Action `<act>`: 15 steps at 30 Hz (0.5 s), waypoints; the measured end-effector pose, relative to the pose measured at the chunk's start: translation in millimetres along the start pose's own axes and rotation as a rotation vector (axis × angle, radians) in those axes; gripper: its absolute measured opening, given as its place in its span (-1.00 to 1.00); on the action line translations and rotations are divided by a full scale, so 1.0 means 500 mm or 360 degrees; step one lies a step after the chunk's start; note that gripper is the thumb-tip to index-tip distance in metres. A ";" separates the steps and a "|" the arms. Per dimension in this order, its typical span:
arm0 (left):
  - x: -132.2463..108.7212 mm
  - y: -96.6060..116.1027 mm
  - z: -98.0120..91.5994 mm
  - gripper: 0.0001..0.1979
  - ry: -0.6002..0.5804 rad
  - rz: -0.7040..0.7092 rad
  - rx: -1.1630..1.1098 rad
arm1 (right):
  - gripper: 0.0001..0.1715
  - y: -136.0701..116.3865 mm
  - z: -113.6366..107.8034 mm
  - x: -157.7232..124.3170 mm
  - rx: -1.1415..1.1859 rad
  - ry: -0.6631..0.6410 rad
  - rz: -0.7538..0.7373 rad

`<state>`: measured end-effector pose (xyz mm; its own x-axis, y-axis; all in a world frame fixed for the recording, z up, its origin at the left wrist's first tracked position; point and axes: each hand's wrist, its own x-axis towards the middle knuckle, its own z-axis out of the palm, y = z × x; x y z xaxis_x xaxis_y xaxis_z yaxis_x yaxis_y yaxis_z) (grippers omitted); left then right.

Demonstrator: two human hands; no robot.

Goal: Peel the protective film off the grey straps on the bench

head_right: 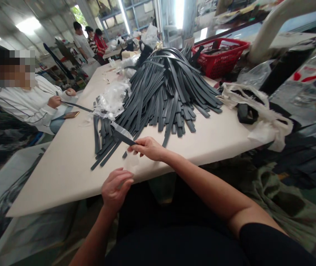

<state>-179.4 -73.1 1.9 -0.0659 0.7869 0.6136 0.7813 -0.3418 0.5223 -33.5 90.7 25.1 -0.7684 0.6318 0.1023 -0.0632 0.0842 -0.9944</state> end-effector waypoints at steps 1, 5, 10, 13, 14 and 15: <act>-0.002 0.005 0.001 -0.83 0.0021 -0.0258 -0.0173 | -0.74 -0.007 -0.008 -0.009 -0.0013 -0.0013 -0.0028; 0.015 0.012 0.017 -0.58 -0.0176 -0.1104 -0.0783 | -0.69 -0.024 -0.019 -0.040 -0.0261 -0.0108 -0.0194; 0.055 0.033 0.051 -0.66 -0.0499 -0.1349 -0.1082 | -0.70 -0.020 -0.012 -0.061 -0.0592 -0.0090 -0.0359; 0.062 0.041 0.065 -0.67 -0.0360 -0.1461 -0.1301 | -0.68 -0.018 -0.023 -0.084 -0.0497 0.0053 -0.0351; 0.061 0.041 0.069 -0.66 -0.0264 -0.1506 -0.1396 | -0.66 -0.018 -0.029 -0.095 -0.0422 0.0118 -0.0340; 0.060 0.040 0.073 -0.65 -0.0140 -0.1554 -0.1503 | -0.62 -0.018 -0.036 -0.107 -0.0323 0.0190 -0.0321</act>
